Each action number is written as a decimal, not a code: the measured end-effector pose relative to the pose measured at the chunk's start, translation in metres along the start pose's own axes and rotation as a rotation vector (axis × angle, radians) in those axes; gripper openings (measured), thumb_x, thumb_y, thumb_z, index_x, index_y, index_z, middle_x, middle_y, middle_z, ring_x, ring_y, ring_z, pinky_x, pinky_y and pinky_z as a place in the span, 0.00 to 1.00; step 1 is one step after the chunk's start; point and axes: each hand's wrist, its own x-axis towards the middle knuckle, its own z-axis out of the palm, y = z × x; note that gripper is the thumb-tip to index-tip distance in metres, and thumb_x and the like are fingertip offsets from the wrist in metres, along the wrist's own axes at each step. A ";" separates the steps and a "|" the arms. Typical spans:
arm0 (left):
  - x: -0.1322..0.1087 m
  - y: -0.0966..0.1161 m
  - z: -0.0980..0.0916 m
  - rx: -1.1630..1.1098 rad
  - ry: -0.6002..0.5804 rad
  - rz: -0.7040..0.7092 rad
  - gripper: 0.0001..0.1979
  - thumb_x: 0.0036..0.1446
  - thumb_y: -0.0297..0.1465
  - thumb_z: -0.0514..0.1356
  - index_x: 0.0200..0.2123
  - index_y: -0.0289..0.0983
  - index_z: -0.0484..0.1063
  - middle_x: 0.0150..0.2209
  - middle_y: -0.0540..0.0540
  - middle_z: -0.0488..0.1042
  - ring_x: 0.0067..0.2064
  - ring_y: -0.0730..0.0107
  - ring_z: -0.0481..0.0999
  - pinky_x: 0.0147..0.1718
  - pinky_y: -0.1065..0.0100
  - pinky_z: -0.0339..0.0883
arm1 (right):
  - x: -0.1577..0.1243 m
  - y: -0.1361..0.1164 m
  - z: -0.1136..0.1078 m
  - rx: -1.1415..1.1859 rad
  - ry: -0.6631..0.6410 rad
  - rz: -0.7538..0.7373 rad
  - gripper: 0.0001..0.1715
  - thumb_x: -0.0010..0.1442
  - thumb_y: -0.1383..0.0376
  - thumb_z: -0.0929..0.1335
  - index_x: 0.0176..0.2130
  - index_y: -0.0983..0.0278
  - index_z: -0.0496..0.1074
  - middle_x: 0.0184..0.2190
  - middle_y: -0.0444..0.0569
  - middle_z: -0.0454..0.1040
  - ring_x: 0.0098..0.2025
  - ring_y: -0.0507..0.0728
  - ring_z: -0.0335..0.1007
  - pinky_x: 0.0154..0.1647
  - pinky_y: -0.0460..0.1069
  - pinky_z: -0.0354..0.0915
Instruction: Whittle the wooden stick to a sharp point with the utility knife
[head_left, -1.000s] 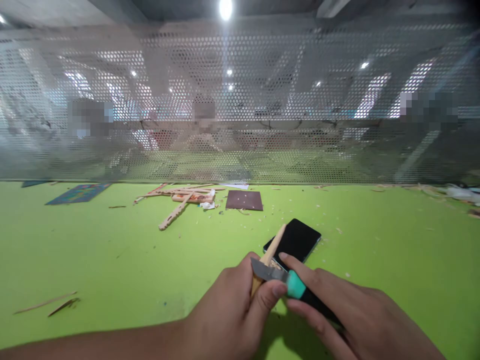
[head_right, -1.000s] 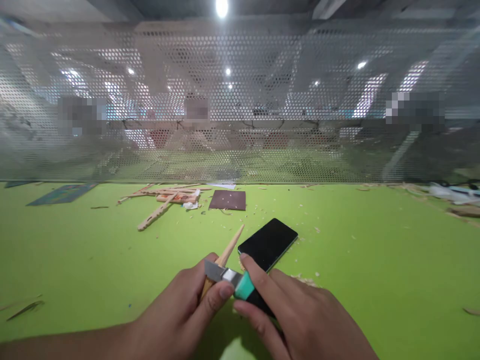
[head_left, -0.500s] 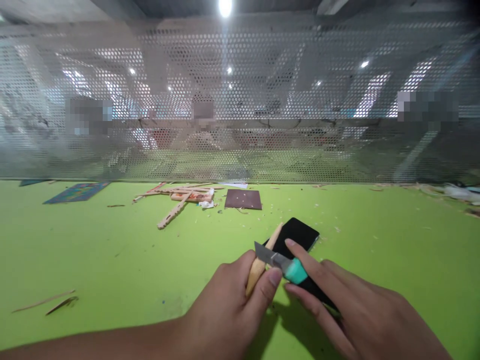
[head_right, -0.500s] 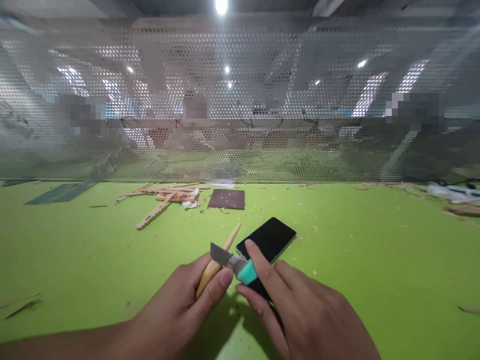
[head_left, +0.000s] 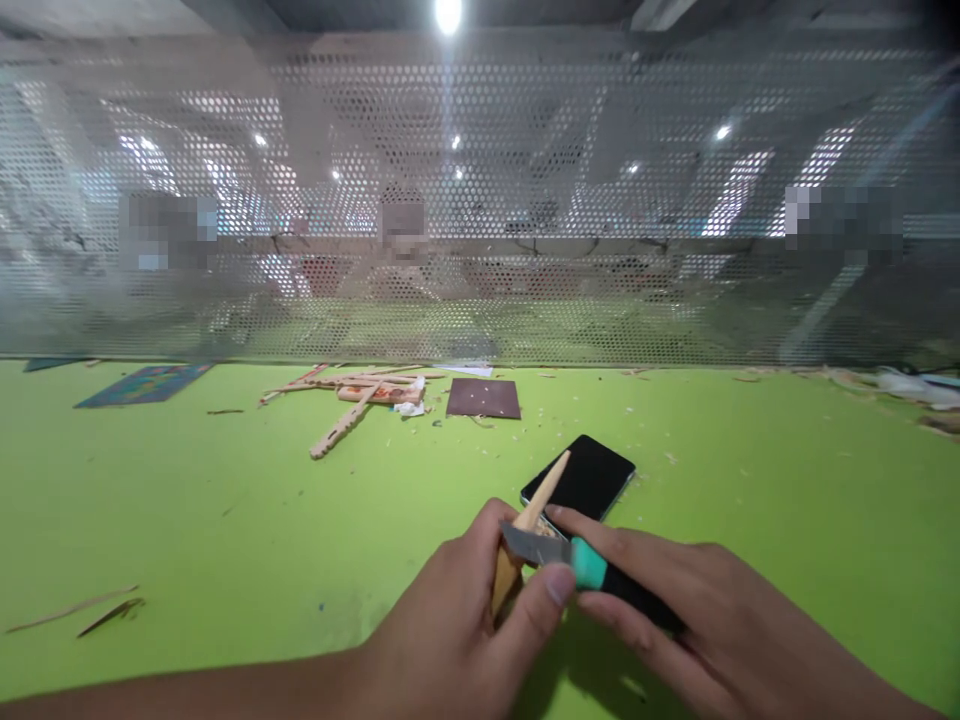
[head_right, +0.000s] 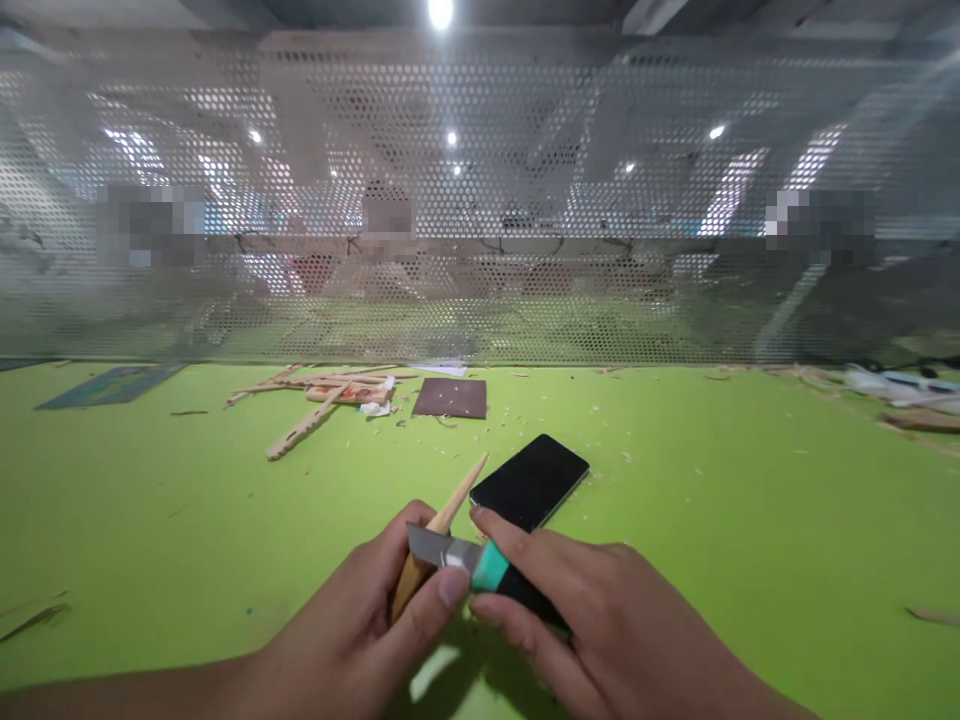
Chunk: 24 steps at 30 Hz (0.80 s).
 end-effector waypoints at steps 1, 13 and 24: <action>0.000 -0.001 0.000 0.007 0.005 -0.008 0.20 0.72 0.50 0.50 0.42 0.38 0.63 0.35 0.48 0.71 0.34 0.68 0.67 0.33 0.65 0.61 | 0.000 -0.002 0.000 -0.009 0.005 -0.007 0.25 0.78 0.56 0.57 0.65 0.64 0.65 0.48 0.53 0.84 0.39 0.56 0.85 0.35 0.47 0.79; 0.001 0.007 0.000 0.070 -0.009 -0.066 0.22 0.72 0.51 0.46 0.38 0.40 0.64 0.32 0.49 0.68 0.31 0.67 0.66 0.30 0.65 0.57 | -0.012 0.004 0.008 -0.272 0.275 0.107 0.30 0.76 0.58 0.62 0.72 0.59 0.59 0.52 0.54 0.82 0.34 0.60 0.84 0.24 0.50 0.74; -0.003 0.003 -0.001 -0.092 -0.063 -0.084 0.18 0.72 0.48 0.51 0.46 0.38 0.63 0.34 0.51 0.66 0.32 0.70 0.63 0.31 0.67 0.59 | -0.009 0.014 0.005 -0.167 0.217 0.101 0.25 0.75 0.59 0.63 0.68 0.59 0.64 0.52 0.52 0.83 0.39 0.61 0.85 0.33 0.51 0.79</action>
